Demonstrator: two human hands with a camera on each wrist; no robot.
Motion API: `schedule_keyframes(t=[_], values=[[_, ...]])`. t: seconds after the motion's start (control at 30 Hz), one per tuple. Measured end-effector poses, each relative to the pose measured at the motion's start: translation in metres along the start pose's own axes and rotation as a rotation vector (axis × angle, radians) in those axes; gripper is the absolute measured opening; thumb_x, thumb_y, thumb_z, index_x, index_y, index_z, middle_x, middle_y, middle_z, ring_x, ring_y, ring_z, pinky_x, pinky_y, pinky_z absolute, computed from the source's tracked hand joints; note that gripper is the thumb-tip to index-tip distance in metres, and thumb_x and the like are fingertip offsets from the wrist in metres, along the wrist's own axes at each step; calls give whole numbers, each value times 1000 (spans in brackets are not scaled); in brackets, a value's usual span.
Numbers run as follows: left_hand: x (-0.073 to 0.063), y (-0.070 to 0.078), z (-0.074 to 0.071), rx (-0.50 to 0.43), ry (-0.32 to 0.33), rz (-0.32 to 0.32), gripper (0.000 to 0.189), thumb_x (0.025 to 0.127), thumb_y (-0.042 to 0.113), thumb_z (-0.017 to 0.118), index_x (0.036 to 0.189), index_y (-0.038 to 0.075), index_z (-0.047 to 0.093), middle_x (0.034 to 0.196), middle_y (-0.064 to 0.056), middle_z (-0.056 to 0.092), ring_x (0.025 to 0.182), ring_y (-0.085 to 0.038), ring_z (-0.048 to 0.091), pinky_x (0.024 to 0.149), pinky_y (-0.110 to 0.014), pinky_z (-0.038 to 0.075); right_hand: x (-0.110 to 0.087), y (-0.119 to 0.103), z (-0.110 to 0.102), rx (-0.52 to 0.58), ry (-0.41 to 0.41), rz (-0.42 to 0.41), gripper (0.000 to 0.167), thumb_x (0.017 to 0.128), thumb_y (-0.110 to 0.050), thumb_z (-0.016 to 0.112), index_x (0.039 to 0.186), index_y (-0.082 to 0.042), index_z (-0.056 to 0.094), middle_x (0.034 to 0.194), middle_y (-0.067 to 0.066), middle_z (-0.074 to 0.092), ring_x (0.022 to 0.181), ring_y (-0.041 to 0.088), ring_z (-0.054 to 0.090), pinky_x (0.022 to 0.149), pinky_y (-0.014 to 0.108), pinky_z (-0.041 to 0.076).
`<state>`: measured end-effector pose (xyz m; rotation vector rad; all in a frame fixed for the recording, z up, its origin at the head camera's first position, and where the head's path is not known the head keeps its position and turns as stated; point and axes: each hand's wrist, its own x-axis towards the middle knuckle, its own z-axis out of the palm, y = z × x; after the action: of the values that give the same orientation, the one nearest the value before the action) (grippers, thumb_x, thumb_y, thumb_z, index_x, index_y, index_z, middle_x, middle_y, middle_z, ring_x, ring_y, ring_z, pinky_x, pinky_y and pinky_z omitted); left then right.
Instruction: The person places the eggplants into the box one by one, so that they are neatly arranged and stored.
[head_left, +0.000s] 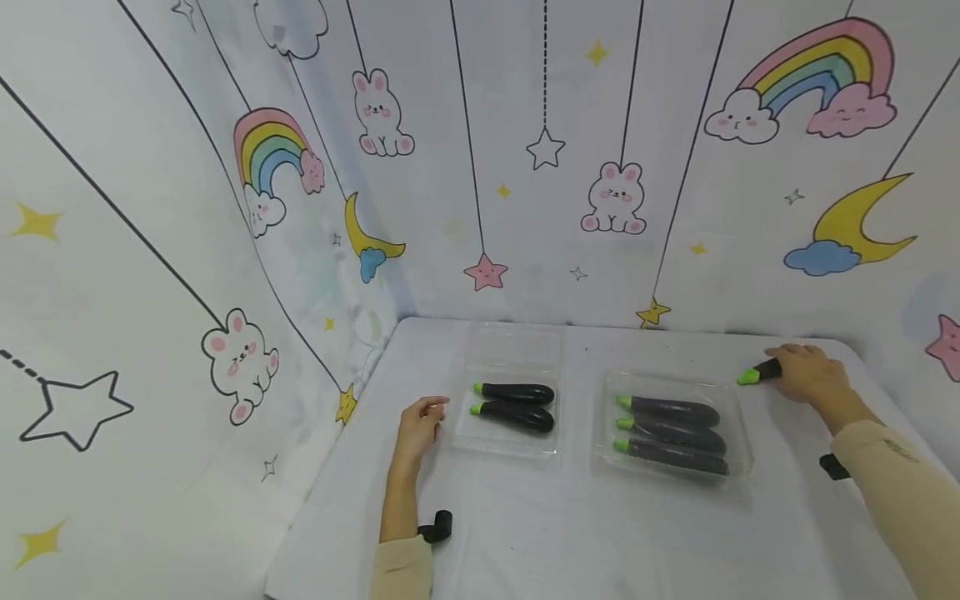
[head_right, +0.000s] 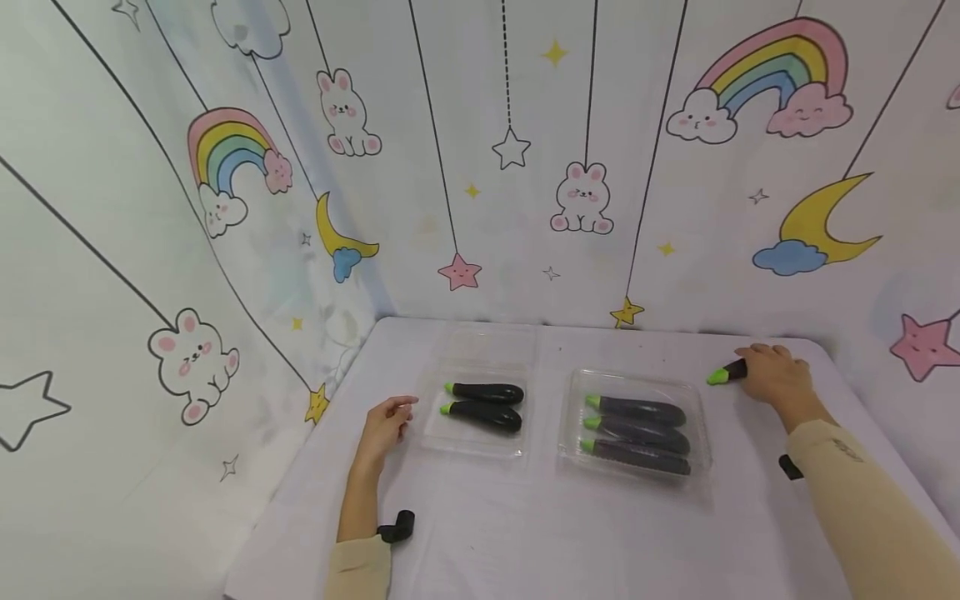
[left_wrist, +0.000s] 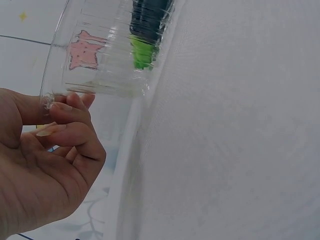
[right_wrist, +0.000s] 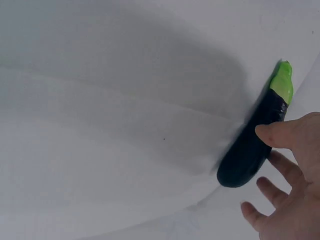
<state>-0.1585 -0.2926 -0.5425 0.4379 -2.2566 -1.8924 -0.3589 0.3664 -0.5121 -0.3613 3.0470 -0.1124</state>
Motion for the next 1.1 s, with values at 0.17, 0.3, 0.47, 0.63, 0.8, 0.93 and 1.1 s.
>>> schedule_keyframes(t=[0.17, 0.3, 0.47, 0.63, 0.8, 0.93, 1.1], values=[[1, 0, -1, -11, -1, 3, 28, 106, 6, 53, 127, -3, 69, 98, -20, 64, 61, -10, 46, 52, -19, 36, 0, 5, 4, -30, 21, 2, 49, 95, -6, 60, 140, 9, 50, 139, 41, 42, 123, 69, 34, 92, 82, 36], [1, 1, -1, -16, -2, 10, 28, 105, 4, 53, 127, -3, 69, 98, -20, 65, 61, -10, 46, 52, -20, 37, 0, 6, 5, -75, 58, -7, 42, 95, -3, 61, 135, 9, 56, 135, 39, 46, 122, 68, 36, 92, 82, 35], [2, 0, 0, -8, 0, 8, 28, 104, 3, 54, 126, -3, 70, 98, -21, 65, 61, -9, 47, 52, -20, 37, -5, 7, 6, -113, 92, -45, 36, 97, 2, 57, 132, 9, 61, 134, 38, 49, 121, 66, 38, 92, 82, 34], [2, 0, 1, -3, 6, 4, 27, 105, 5, 54, 126, -2, 70, 97, -18, 65, 62, -9, 47, 53, -20, 37, -11, 11, 13, -123, 171, -71, 38, 94, 3, 62, 131, 9, 61, 136, 36, 53, 123, 63, 39, 93, 80, 34], [0, 1, 0, 4, 0, 9, 27, 106, 7, 55, 127, -3, 69, 95, -16, 64, 62, -10, 47, 53, -20, 38, -16, 19, 18, -112, 204, -64, 45, 91, -3, 72, 132, 8, 59, 135, 37, 53, 123, 62, 39, 95, 80, 33], [-1, 3, -1, -4, -4, 1, 27, 106, 7, 54, 127, -3, 69, 96, -17, 64, 63, -9, 46, 53, -20, 37, -16, 20, 19, -96, 201, -53, 46, 93, -6, 71, 135, 5, 56, 137, 37, 52, 124, 62, 39, 95, 79, 33], [0, 3, -2, -10, -4, -10, 28, 107, 7, 54, 128, -3, 69, 95, -16, 64, 62, -9, 46, 52, -19, 37, -17, 16, 19, -69, 207, -31, 46, 94, -7, 70, 136, 3, 55, 137, 38, 50, 124, 62, 36, 97, 79, 31]])
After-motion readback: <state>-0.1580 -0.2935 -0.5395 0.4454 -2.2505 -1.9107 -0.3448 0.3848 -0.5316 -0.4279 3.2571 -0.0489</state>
